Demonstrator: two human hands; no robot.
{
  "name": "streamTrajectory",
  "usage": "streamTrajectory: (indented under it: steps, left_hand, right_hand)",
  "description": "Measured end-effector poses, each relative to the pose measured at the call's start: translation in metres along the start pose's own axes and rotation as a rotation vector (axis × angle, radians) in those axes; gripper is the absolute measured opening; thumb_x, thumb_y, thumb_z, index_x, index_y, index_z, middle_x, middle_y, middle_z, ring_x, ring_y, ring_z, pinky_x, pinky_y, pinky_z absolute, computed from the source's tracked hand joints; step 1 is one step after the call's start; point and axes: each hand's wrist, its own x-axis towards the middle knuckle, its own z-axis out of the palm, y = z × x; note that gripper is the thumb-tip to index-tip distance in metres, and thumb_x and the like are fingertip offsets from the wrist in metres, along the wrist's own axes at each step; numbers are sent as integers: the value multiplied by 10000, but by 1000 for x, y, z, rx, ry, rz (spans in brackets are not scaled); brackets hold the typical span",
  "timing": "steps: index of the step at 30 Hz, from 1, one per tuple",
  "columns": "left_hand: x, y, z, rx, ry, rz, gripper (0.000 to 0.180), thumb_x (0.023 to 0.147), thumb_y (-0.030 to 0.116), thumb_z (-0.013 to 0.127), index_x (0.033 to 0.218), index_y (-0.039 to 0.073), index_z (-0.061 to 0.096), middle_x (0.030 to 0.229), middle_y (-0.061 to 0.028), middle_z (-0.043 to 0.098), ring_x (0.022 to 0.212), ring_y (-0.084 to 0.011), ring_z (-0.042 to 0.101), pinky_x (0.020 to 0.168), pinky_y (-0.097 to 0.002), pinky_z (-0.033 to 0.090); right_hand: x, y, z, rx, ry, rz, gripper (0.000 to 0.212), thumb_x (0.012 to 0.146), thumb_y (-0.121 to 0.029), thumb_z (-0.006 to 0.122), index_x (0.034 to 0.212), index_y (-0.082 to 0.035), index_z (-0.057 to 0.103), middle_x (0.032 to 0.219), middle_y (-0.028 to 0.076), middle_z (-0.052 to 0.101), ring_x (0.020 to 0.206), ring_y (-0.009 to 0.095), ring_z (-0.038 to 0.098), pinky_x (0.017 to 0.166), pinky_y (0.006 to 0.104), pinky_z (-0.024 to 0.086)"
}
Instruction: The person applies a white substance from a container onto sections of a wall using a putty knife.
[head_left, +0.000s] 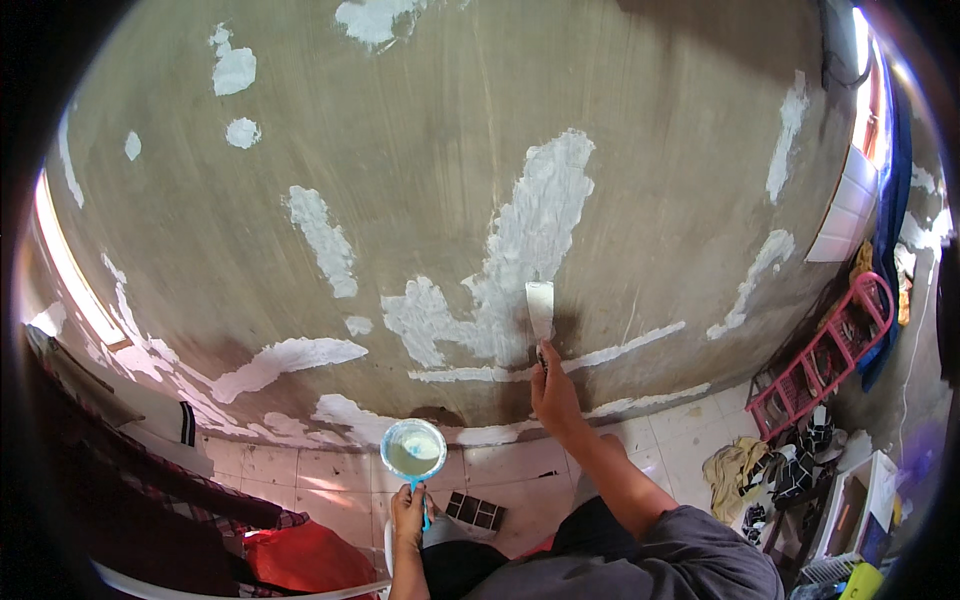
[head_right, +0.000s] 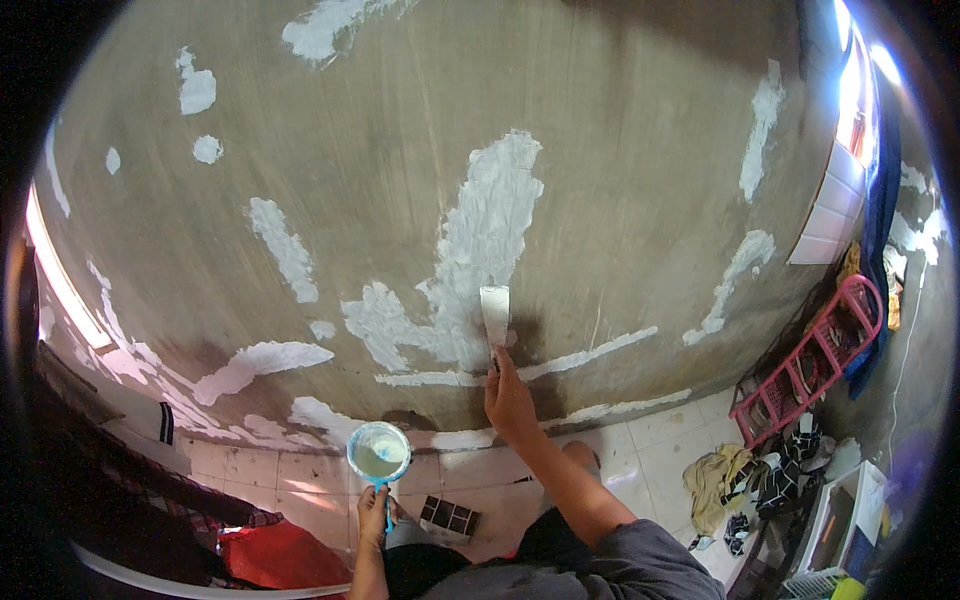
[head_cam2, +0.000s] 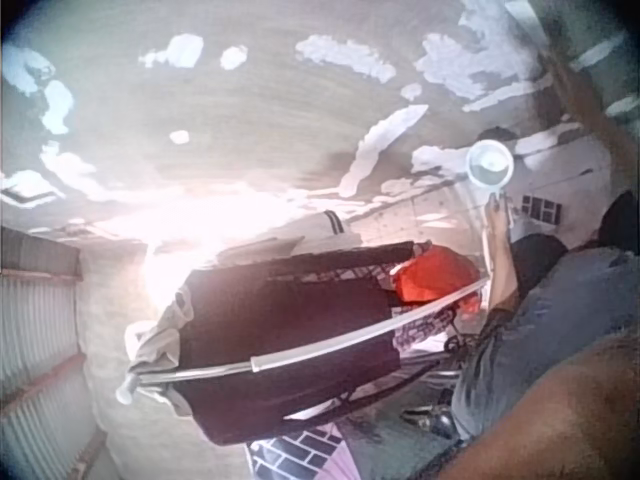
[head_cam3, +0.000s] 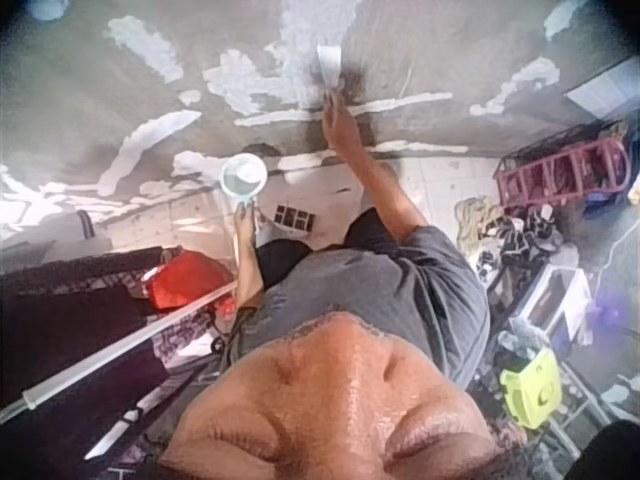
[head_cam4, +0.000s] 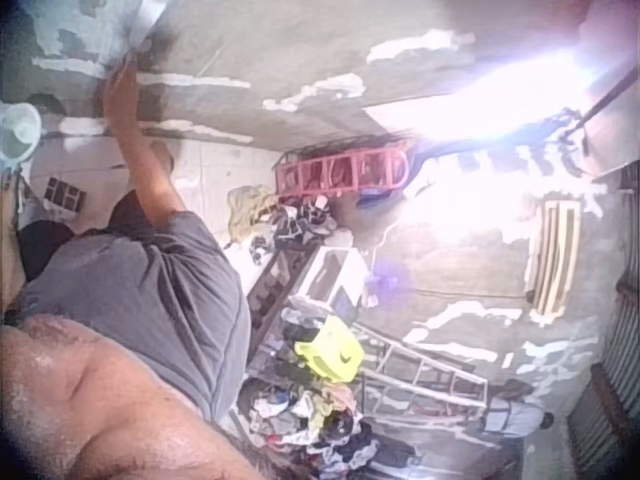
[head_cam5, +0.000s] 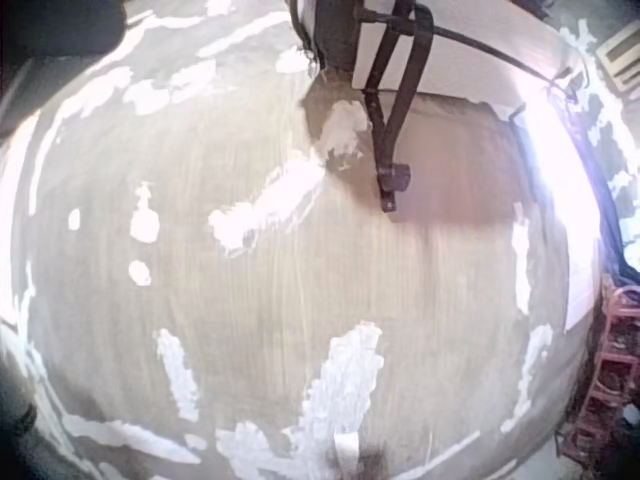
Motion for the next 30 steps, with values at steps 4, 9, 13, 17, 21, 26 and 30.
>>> streamTrajectory:
  steps: [4, 9, 13, 17, 21, 26, 30]
  left_hand:
    - [-2, 8, 10, 10, -13, -1, 270, 972, 241, 577, 850, 0, 561, 614, -83, 585, 386, -144, 495, 360, -268, 382]
    - [-7, 7, -2, 5, 11, 8, 274, 973, 245, 576, 845, 4, 558, 611, -80, 584, 382, -143, 492, 362, -270, 384]
    - [-1, 3, 3, -3, 15, 6, 277, 974, 249, 574, 840, 8, 548, 608, -84, 582, 377, -142, 488, 357, -271, 382]
    - [-1, 0, 2, -55, 0, 1, 281, 976, 254, 571, 842, 8, 548, 607, -85, 580, 375, -144, 486, 356, -272, 382]
    - [0, 8, 8, -78, -21, -13, 284, 974, 257, 573, 857, -1, 557, 606, -84, 581, 374, -146, 486, 355, -270, 378]
    - [-3, 1, -3, -36, -17, 21, 288, 971, 258, 578, 858, -7, 561, 609, -83, 584, 376, -144, 489, 358, -262, 370]
    - [-2, -8, -10, -54, 18, 28, 289, 970, 253, 580, 849, -8, 561, 608, -85, 585, 377, -143, 491, 357, -262, 366]
  right_hand:
    - [39, -30, -33, 43, 151, -134, 415, 1010, -137, 448, 1387, 11, 358, 1249, 305, 543, 1122, 434, 575, 919, 426, 478]
    - [134, -70, -54, 1, 352, -229, 412, 989, -103, 465, 1378, 14, 394, 1099, 293, 613, 884, 389, 646, 744, 409, 502]
    - [152, -87, -66, 41, 311, -198, 410, 985, -103, 464, 1375, 0, 398, 1019, 291, 634, 858, 413, 644, 728, 421, 504]
    - [118, -70, -39, -81, 177, -36, 433, 960, -83, 494, 1367, 27, 393, 969, 290, 646, 822, 443, 647, 698, 469, 521]
    - [81, -60, -29, -75, 172, -152, 426, 977, -113, 469, 1374, 14, 381, 1045, 310, 619, 911, 446, 635, 765, 457, 514]
    - [112, -83, -37, 6, 335, -192, 413, 994, -147, 437, 1390, -37, 391, 1054, 305, 621, 930, 440, 632, 781, 430, 504]
    - [129, -109, -37, 101, 160, 53, 440, 966, -127, 470, 1369, 32, 393, 1187, 316, 580, 994, 467, 608, 831, 458, 503]
